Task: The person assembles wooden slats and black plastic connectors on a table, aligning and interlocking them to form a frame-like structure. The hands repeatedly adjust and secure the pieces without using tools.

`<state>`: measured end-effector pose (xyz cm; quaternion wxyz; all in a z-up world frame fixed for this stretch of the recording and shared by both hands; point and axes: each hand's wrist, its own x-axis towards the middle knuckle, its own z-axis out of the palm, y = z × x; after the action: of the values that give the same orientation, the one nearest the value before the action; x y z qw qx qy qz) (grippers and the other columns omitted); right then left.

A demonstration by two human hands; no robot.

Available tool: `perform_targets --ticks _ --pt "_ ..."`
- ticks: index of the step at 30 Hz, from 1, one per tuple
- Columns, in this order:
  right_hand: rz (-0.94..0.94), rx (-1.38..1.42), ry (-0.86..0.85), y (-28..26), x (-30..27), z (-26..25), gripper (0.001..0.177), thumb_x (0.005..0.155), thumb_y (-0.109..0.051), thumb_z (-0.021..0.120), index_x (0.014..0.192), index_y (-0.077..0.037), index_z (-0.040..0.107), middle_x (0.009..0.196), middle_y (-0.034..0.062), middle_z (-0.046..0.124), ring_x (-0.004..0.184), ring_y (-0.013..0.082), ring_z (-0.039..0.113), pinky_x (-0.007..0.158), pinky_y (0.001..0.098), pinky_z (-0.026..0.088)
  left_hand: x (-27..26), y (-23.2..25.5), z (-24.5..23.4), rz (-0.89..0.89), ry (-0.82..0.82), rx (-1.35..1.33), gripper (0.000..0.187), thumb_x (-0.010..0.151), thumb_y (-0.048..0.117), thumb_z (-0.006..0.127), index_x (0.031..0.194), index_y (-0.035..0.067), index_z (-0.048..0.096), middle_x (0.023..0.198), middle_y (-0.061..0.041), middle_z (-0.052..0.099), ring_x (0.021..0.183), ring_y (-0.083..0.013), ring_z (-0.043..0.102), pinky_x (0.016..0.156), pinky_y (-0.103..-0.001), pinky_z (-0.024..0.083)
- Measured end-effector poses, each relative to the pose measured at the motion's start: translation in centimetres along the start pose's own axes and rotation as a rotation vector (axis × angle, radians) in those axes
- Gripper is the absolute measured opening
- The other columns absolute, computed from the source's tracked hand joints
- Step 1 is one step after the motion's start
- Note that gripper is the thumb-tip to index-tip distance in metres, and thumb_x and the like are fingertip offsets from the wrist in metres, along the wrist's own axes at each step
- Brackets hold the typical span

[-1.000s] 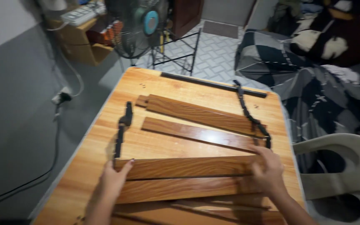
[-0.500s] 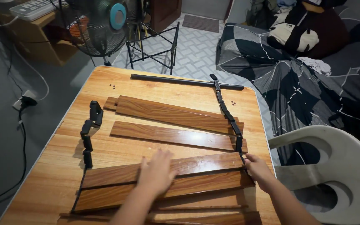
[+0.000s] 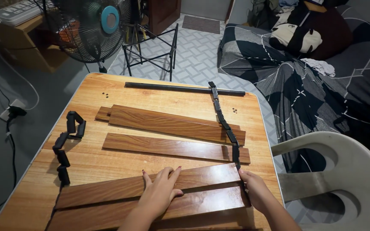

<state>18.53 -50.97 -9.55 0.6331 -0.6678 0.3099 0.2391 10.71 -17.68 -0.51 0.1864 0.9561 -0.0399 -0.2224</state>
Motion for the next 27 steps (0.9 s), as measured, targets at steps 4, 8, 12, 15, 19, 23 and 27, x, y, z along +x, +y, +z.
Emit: perform_targets --ticks 4,8,12,15,19,23,27 --pt "-0.061 0.009 0.054 -1.5 -2.8 0.5 0.034 0.103 -0.033 0.054 0.112 -0.005 0.070 0.091 0.0106 0.066 0.082 0.0217 0.058 0.075 0.0359 0.049 -0.6 -0.1 -0.5 0.068 0.102 -0.069 0.077 0.093 0.045 0.063 0.160 0.026 0.031 0.144 -0.001 0.040 0.139 -0.0203 0.038 0.113 -0.079 0.010" --pt "-0.200 -0.086 0.144 -2.1 -4.3 0.8 0.035 0.104 -0.033 0.055 0.108 -0.002 0.071 0.080 0.0073 0.061 0.073 0.0194 0.054 0.068 0.0363 0.044 -0.8 -0.3 -1.2 0.054 0.078 -0.085 0.073 0.092 0.045 0.065 0.154 0.025 0.033 0.143 0.001 0.041 0.140 -0.0194 0.039 0.116 -0.078 0.009" --pt "-0.366 -0.047 0.236 -2.0 -4.9 1.3 0.034 0.102 -0.031 0.060 0.111 -0.001 0.074 0.087 0.0069 0.068 0.080 0.0169 0.058 0.075 0.0333 0.046 -1.1 -0.2 -1.9 0.061 0.096 -0.102 0.075 0.091 0.043 0.068 0.155 0.026 0.034 0.143 0.001 0.040 0.140 -0.0196 0.038 0.116 -0.078 0.009" --pt "-0.433 -0.063 0.322 -1.9 -5.0 1.3 0.034 0.101 -0.029 0.060 0.113 0.000 0.073 0.095 0.0085 0.074 0.088 0.0155 0.065 0.081 0.0302 0.049 -1.3 0.0 -2.3 0.089 0.141 -0.099 0.074 0.091 0.041 0.070 0.154 0.025 0.035 0.143 0.000 0.040 0.141 -0.0208 0.037 0.114 -0.079 0.009" --pt "-0.455 -0.018 0.334 -1.5 -4.6 1.0 0.035 0.102 -0.030 0.060 0.115 0.000 0.072 0.098 0.0086 0.073 0.090 0.0152 0.063 0.083 0.0292 0.048 -1.6 0.0 -2.7 0.106 0.173 -0.087 0.073 0.090 0.041 0.070 0.153 0.025 0.036 0.143 0.001 0.039 0.141 -0.0208 0.036 0.113 -0.080 0.009" --pt "-0.439 0.107 0.288 -1.1 -4.1 0.6 0.035 0.101 -0.031 0.059 0.115 -0.001 0.071 0.093 0.0050 0.071 0.084 0.0134 0.060 0.079 0.0287 0.048 -1.9 0.0 -3.0 0.126 0.169 -0.070 0.075 0.090 0.042 0.070 0.154 0.025 0.035 0.144 0.001 0.039 0.141 -0.0204 0.036 0.113 -0.081 0.009" --pt "-0.383 0.135 0.284 -1.1 -4.5 0.2 0.034 0.102 -0.031 0.061 0.117 -0.003 0.072 0.087 0.0039 0.064 0.078 0.0134 0.053 0.074 0.0298 0.046 -2.0 0.1 -3.3 0.132 0.152 -0.061 0.075 0.090 0.042 0.070 0.154 0.026 0.034 0.144 0.001 0.038 0.141 -0.0213 0.036 0.113 -0.081 0.008"
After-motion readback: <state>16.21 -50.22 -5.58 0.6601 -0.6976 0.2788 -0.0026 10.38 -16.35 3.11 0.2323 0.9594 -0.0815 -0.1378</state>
